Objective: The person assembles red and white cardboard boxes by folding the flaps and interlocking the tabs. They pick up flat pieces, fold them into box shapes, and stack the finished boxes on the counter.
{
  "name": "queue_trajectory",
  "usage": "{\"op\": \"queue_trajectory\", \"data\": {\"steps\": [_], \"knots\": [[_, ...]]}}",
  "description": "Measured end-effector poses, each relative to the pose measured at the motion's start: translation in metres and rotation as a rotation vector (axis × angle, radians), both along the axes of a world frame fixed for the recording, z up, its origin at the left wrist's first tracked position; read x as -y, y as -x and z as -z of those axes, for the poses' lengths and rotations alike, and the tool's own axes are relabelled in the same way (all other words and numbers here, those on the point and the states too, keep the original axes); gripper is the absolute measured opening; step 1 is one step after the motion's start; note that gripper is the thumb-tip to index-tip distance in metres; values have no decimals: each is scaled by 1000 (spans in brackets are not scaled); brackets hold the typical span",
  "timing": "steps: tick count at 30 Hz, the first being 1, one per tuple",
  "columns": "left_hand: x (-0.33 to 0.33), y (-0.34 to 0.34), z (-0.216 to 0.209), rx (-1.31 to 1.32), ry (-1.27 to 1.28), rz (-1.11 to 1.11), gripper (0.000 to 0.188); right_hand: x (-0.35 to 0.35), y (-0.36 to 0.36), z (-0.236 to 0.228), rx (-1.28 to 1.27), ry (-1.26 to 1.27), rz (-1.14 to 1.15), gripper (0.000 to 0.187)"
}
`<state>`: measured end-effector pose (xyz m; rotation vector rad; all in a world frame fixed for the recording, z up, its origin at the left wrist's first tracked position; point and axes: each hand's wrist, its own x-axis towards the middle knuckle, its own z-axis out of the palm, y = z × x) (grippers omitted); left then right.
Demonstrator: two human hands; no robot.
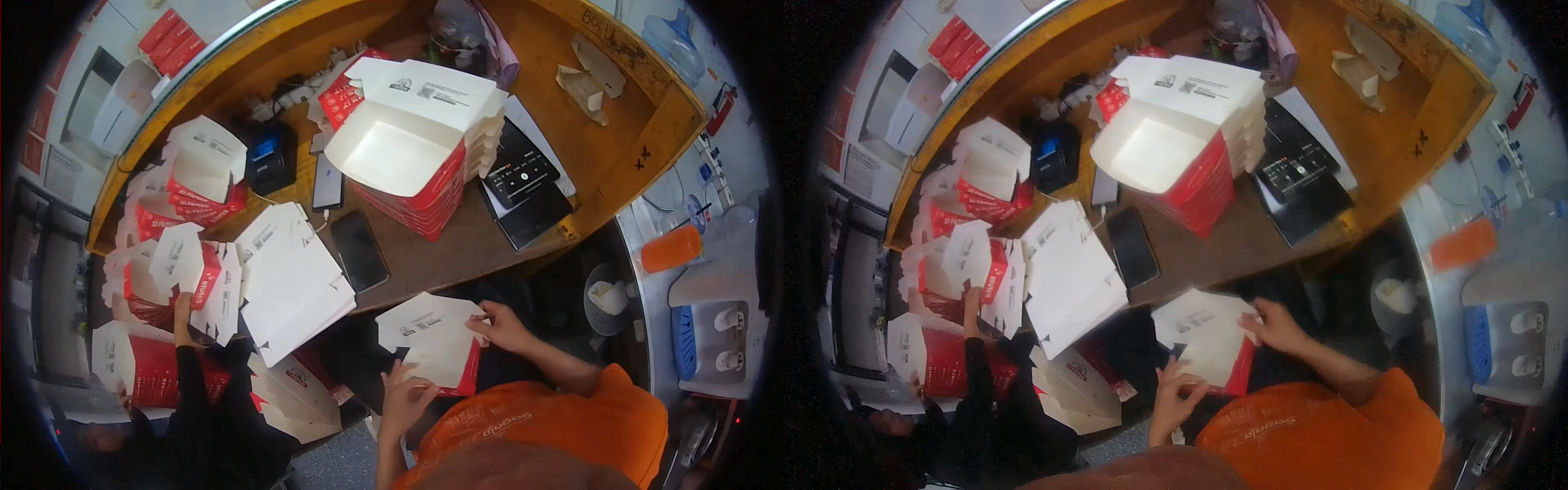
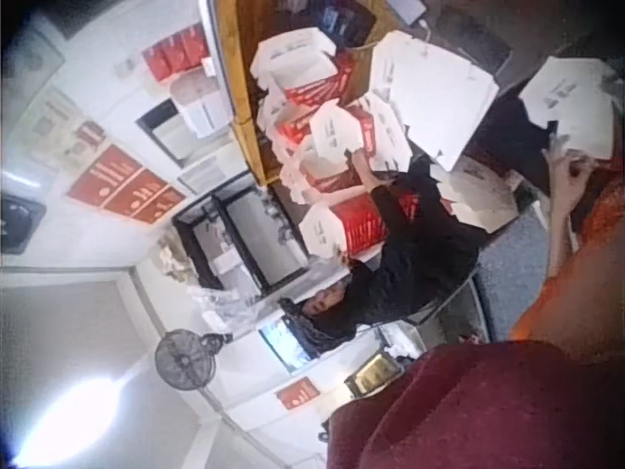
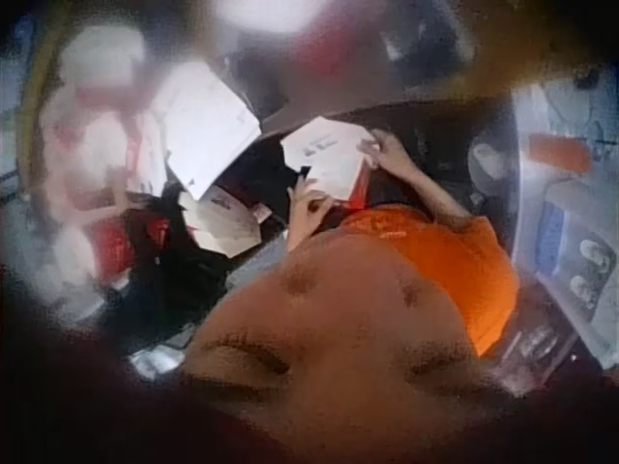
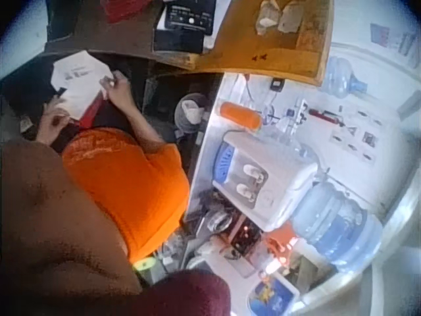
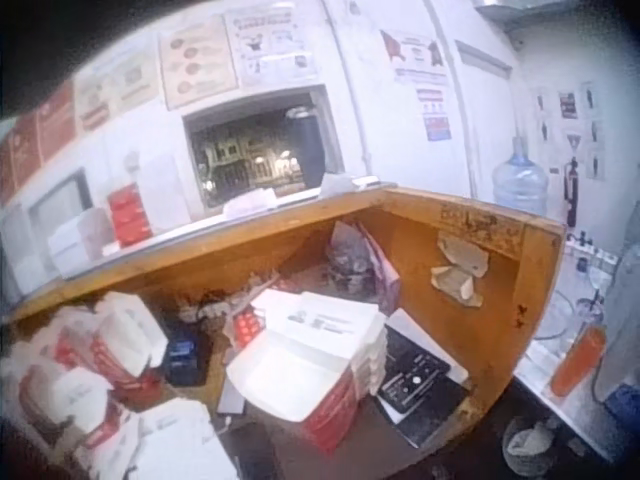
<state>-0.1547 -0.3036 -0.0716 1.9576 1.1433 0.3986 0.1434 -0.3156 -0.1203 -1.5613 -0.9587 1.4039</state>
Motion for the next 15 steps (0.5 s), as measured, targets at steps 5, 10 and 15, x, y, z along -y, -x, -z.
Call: {"op": "queue_trajectory", "data": {"steps": [5, 10, 15], "knots": [[4, -33, -14, 166, 173, 100, 17, 2, -14, -39, -25, 63, -10, 25], [8, -43, -28, 181, 143, 65, 19, 8, -18, -36, -64, 100, 30, 25], [25, -36, -5, 109, 165, -104, 25, 15, -10, -54, -214, -130, -460, 20]]}}
